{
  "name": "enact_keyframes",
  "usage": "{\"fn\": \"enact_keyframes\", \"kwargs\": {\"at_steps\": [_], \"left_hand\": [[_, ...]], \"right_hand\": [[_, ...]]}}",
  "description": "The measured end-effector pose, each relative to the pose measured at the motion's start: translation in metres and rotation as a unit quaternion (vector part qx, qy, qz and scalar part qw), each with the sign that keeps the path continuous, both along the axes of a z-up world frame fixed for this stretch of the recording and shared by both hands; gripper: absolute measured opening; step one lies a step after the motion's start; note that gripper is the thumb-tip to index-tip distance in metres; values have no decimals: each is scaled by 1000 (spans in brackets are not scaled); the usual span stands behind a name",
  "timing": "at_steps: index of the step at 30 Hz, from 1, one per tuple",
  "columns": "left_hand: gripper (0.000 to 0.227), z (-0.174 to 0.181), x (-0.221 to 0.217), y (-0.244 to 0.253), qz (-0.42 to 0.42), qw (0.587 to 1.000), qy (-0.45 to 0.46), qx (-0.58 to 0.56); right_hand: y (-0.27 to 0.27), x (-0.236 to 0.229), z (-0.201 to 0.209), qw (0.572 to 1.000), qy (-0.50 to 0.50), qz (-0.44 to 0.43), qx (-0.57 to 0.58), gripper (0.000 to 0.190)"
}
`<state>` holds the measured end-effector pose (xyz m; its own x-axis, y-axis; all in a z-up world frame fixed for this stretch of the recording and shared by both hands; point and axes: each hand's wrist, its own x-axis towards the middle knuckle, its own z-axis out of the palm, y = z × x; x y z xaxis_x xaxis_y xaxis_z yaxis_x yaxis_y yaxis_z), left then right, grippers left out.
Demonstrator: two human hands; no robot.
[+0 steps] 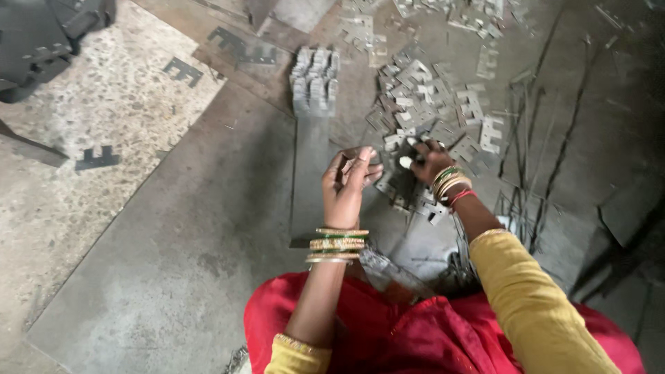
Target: The person sits on the floor and repeatedly picks up small metal brackets from a pile, aligns them, and stacks them into neat piles. The person handles the brackets by hand and places the finished stacks on the floor beside the work area.
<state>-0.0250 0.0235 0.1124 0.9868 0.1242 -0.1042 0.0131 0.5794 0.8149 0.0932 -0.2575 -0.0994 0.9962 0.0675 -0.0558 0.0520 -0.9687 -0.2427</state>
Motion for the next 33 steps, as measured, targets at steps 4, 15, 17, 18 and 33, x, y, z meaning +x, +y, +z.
{"fn": "enact_keyframes", "kwargs": {"at_steps": [4,15,17,18,33], "left_hand": [[38,-57,15,-4,-20,985,168,-27],[42,-136,54,-24,-76,986,146,23],[42,-141,53,-29,-96,981,160,57],[42,-142,52,-31,-107,978,162,71],[76,-97,37,-35,-328,923,202,-6]], "right_hand": [[-61,-12,16,995,-76,-37,55,59],[-22,-114,48,971,92,-220,13,55],[-24,-115,32,967,28,-237,90,54],[-29,-112,24,962,3,-235,142,54],[33,-125,143,998,-4,-52,20,51]]}}
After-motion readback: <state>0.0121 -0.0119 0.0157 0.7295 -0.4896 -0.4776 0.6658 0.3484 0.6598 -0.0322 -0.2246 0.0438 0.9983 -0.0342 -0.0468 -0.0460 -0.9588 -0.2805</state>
